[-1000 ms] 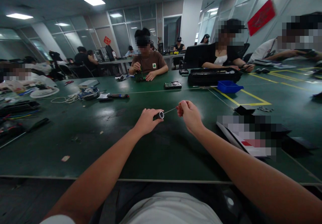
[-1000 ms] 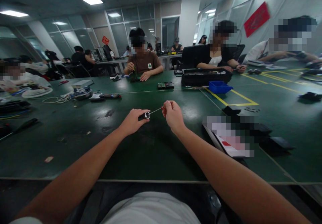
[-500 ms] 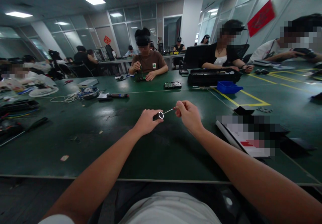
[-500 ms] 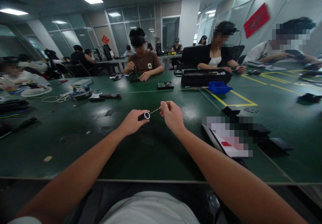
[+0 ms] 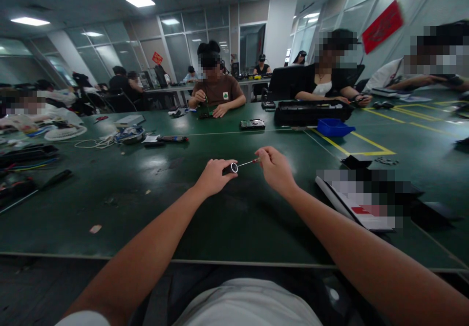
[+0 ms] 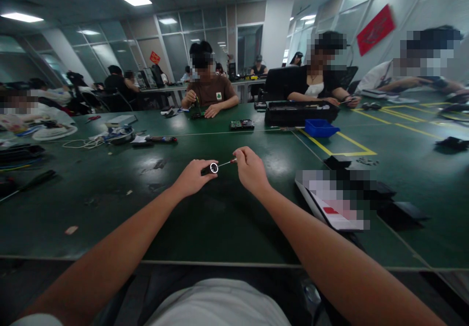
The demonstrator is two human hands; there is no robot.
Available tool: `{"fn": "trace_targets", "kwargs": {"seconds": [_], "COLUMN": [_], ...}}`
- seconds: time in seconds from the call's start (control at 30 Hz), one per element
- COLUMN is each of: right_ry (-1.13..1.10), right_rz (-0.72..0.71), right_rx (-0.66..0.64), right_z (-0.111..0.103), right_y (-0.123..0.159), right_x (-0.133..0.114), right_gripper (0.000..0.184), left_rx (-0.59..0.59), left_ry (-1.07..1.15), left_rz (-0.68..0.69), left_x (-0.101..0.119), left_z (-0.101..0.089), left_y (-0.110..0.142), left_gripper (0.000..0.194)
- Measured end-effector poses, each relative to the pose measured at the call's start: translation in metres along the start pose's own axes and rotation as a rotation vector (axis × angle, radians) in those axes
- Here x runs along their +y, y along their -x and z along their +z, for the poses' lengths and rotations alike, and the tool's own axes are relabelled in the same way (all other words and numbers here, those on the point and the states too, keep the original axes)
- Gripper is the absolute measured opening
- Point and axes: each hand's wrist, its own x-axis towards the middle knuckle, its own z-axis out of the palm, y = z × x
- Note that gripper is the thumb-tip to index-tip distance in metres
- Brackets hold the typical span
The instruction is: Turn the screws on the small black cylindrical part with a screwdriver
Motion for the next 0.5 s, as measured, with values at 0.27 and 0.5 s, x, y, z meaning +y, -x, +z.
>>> {"fn": "trace_targets", "kwargs": {"seconds": [0.27,0.5], "right_ry": [-0.531,-0.531], "right_rz": [0.269,0.400], "right_rx": [-0.003,0.101], "right_z": [0.009,0.004], "right_y": [-0.004,-0.010], "right_x": [0.005,0.012], "right_gripper": [0.019,0.021], "left_rx": [0.046,-0.025], "left_ry": [0.014,-0.109], "left_rz": [0.028,0.037], "left_x": [0.005,0.000], "left_z": [-0.007,-0.003], "left_y": [0.001,-0.004], "left_gripper": [0.044,0.039]}}
